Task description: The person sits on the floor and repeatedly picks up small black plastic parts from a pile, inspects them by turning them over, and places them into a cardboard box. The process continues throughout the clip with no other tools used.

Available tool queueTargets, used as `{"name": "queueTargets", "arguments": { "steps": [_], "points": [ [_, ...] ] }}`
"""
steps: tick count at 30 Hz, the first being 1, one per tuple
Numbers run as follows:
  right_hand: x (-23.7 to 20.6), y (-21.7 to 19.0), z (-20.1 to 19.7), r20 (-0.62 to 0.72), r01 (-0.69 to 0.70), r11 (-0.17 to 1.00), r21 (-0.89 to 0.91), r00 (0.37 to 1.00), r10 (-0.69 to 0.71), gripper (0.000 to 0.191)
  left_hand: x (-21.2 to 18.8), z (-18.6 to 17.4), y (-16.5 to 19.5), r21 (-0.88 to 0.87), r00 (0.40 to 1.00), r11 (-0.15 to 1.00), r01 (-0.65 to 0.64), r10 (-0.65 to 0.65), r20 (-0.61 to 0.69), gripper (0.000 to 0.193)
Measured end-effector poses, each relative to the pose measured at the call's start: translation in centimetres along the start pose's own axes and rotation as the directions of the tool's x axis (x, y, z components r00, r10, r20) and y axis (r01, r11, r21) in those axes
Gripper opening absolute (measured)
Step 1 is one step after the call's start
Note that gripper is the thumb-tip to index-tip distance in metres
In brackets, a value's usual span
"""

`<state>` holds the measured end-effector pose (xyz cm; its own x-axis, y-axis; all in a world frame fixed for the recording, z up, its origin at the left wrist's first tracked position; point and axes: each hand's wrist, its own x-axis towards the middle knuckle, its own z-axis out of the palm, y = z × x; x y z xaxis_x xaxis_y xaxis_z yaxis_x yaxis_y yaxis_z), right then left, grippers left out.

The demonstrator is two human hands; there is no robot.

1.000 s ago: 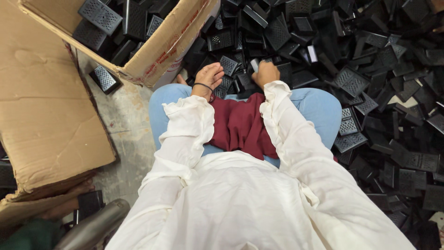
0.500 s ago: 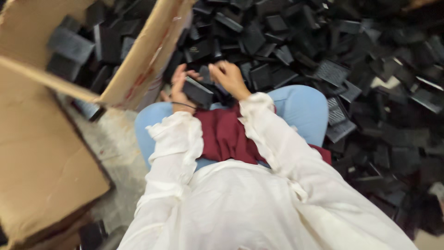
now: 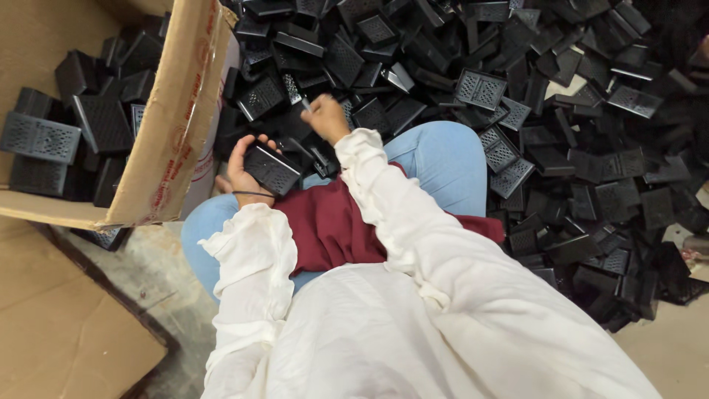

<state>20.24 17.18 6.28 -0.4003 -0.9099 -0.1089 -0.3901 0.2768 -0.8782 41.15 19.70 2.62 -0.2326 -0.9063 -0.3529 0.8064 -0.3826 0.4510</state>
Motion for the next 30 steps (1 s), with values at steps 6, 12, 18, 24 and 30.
{"name": "queueTargets", "arguments": {
  "steps": [6,12,18,24,30],
  "points": [
    [-5.3,-1.4,-2.5,0.154,-0.070,0.642,0.763,0.985,-0.076,0.066,-1.2,2.3,-0.3,0.440,1.000,0.898,-0.011,0.003,0.019,0.025],
    [-10.5,-4.3,-4.1,-0.041,0.725,0.684,-0.075,0.683,-0.729,0.060,-2.5,4.9,1.0,0.672,0.969,0.700,-0.242,0.214,0.125,0.016],
    [-10.7,-6.4,-4.9,0.059,0.635,0.757,0.154,0.759,-0.649,0.050,-4.7,5.9,1.8,0.765,0.930,0.551,-0.333,0.324,0.171,0.043],
    [-13.2,-5.7,-5.2,0.095,0.560,0.771,0.303,0.787,-0.609,0.051,-3.2,7.0,1.9,0.149,0.985,0.974,-0.170,0.166,0.043,0.092],
    [-14.0,-5.2,-5.4,0.276,0.196,0.847,0.495,0.888,-0.367,0.054,-3.3,7.0,-0.5,0.304,0.957,0.909,-0.286,0.254,0.140,0.090]
  ]
}}
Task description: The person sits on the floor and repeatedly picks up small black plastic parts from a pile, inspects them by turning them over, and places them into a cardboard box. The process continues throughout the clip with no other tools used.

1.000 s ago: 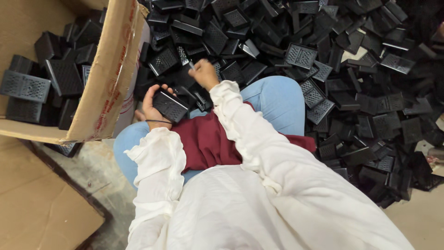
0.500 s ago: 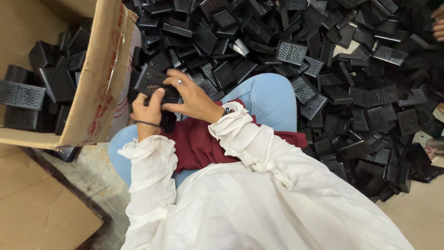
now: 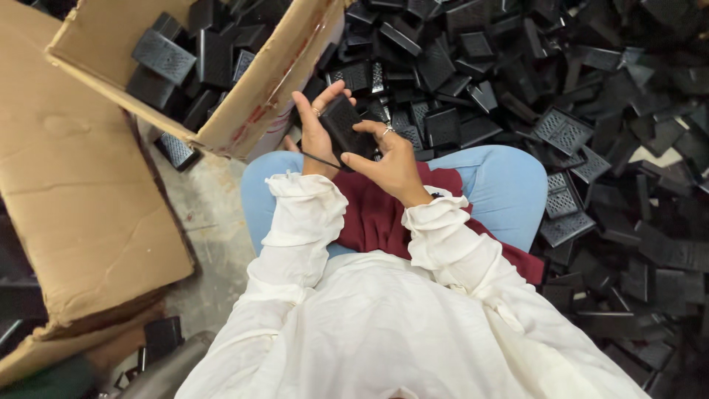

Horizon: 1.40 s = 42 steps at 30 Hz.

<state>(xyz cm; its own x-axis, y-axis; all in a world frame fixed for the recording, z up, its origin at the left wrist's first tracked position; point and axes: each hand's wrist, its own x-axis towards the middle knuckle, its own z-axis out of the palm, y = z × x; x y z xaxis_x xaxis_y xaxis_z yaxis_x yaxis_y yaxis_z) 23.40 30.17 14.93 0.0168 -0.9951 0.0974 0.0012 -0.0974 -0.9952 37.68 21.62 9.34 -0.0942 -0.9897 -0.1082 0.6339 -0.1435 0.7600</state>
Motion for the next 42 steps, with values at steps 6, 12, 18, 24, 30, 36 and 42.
{"name": "queueTargets", "arguments": {
  "steps": [6,12,18,24,30,36,42],
  "points": [
    [-0.2,0.8,-0.1,0.026,-0.037,0.988,0.149,0.999,0.033,0.061,-1.7,0.9,-0.9,0.054,0.984,0.984,-0.168,0.164,0.072,0.060],
    [-1.1,2.0,0.0,0.052,0.113,0.993,0.042,0.992,-0.115,0.057,-3.1,0.8,-0.6,0.124,0.991,0.984,-0.128,0.122,0.056,0.048],
    [0.0,2.8,-1.8,0.100,-0.112,0.948,0.297,0.991,0.086,0.044,-2.4,-0.1,0.8,-0.158,0.990,0.986,-0.052,0.071,0.118,0.051],
    [0.5,3.9,-3.0,0.281,-0.423,0.701,0.575,0.906,0.316,0.032,-2.6,-0.3,1.8,-0.228,0.979,0.974,0.009,0.038,0.202,0.057],
    [0.1,4.5,-2.8,0.125,-0.128,0.940,0.316,0.988,0.092,0.039,-4.6,-1.1,1.6,-0.057,0.944,0.993,0.105,-0.081,0.321,0.085],
    [0.5,6.0,-0.9,0.084,-0.248,0.900,0.359,0.969,0.234,0.044,-6.1,-1.2,-0.2,0.166,0.935,0.986,-0.021,-0.039,0.352,0.104],
    [5.1,8.7,-6.6,-0.136,-0.071,0.904,-0.422,0.991,0.014,0.028,1.6,0.3,10.4,0.542,0.789,0.586,-0.602,0.542,0.290,0.069]
  ]
}}
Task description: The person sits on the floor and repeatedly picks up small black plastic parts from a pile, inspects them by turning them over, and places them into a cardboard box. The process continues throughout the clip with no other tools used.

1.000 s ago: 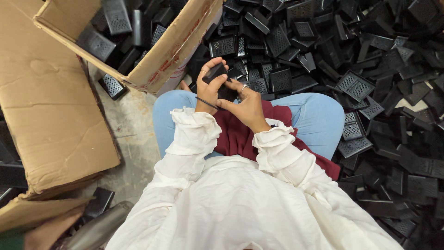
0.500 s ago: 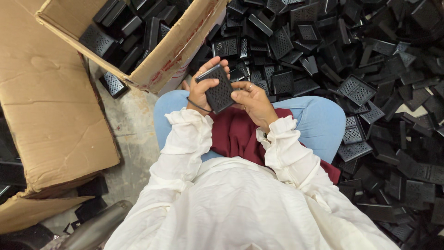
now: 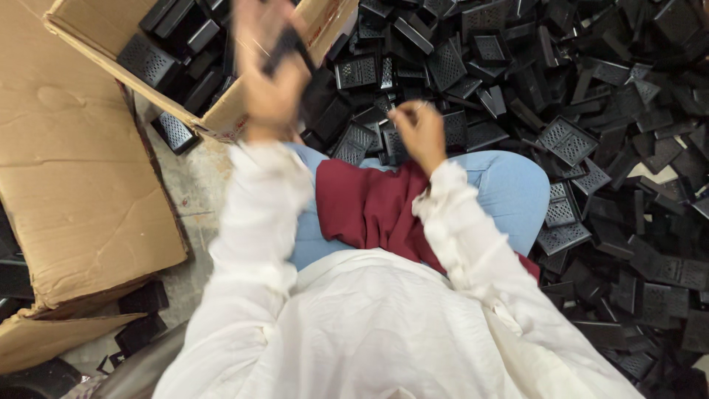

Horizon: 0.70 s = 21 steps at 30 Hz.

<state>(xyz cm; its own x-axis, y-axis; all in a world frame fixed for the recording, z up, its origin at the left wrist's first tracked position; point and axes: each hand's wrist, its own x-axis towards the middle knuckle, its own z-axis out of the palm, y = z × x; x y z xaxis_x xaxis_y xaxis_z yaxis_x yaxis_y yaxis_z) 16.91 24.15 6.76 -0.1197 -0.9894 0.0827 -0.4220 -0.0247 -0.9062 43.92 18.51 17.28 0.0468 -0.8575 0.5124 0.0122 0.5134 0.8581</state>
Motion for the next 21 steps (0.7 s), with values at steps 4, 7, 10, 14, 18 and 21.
{"name": "queueTargets", "arguments": {
  "steps": [4,7,10,14,18,21],
  "points": [
    [3.8,3.9,-1.3,-0.069,0.038,0.743,-0.668,0.991,-0.113,0.032,6.7,-0.4,1.3,0.488,0.952,0.871,0.058,0.098,-0.289,0.080],
    [4.6,5.8,-0.9,-0.065,-0.019,0.626,-0.780,0.997,-0.050,0.034,3.3,2.4,-0.3,0.476,0.935,0.865,-0.158,0.286,-0.208,0.095],
    [4.6,5.9,-1.0,-0.125,-0.087,0.702,-0.707,0.992,-0.002,0.023,-3.5,5.5,-4.5,0.149,0.994,0.989,0.003,0.014,-0.110,0.078],
    [3.2,4.2,-1.0,-0.210,0.042,0.928,-0.370,0.969,-0.128,0.021,-9.4,7.0,-11.0,-0.190,0.913,0.899,0.396,-0.407,-0.023,0.083],
    [-1.1,-0.6,2.4,-0.009,0.425,0.905,-0.030,0.905,-0.425,0.014,-11.8,8.3,-14.2,-0.219,0.867,0.839,0.499,-0.479,0.139,0.101],
    [-2.3,-2.2,3.7,0.244,0.416,0.890,0.187,0.858,-0.452,0.015,-11.1,8.2,-14.7,-0.482,0.783,0.658,0.578,-0.615,0.099,0.080]
  ]
}}
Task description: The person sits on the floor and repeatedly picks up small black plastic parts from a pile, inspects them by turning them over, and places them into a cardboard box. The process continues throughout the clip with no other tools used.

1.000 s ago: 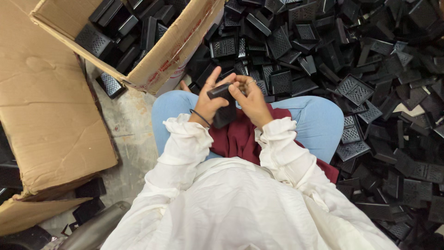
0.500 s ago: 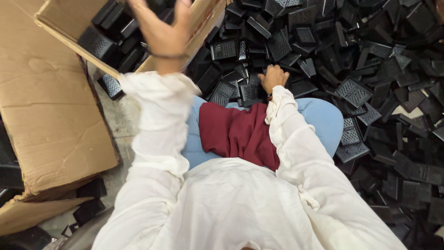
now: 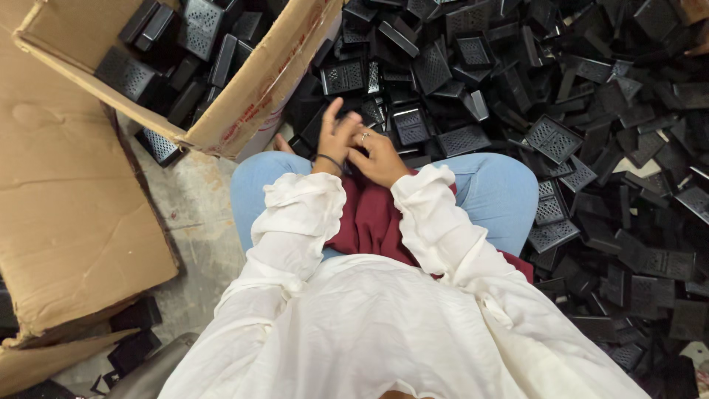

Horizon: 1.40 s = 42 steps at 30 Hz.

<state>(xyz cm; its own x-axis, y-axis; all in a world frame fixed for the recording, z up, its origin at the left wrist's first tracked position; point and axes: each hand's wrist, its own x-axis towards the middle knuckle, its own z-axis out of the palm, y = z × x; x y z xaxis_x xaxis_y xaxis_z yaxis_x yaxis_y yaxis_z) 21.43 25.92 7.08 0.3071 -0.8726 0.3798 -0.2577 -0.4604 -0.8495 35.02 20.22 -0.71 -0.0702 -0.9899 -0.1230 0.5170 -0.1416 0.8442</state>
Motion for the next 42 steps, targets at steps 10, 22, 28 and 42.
{"name": "queueTargets", "arguments": {
  "steps": [10,22,28,42],
  "points": [
    [1.6,8.7,-13.0,-0.197,-0.419,0.447,-0.790,0.865,0.461,0.031,1.0,-0.7,4.5,-0.505,0.863,0.823,0.261,-0.433,-0.260,0.055],
    [0.9,9.4,-9.7,-0.299,-0.382,0.336,-0.861,0.914,0.273,0.024,1.1,-1.4,3.4,-0.488,0.886,0.787,0.378,-0.460,-0.055,0.032],
    [-0.5,1.3,-6.4,-0.398,-0.295,0.723,0.625,0.676,0.620,0.020,-1.2,2.0,4.9,-0.108,0.793,0.790,0.604,-0.608,-0.012,0.044],
    [1.5,-7.9,-3.1,-0.279,-0.042,0.960,-0.275,0.960,-0.038,0.060,-3.0,2.7,7.9,0.112,0.990,0.986,-0.120,0.110,0.088,0.044]
  ]
}}
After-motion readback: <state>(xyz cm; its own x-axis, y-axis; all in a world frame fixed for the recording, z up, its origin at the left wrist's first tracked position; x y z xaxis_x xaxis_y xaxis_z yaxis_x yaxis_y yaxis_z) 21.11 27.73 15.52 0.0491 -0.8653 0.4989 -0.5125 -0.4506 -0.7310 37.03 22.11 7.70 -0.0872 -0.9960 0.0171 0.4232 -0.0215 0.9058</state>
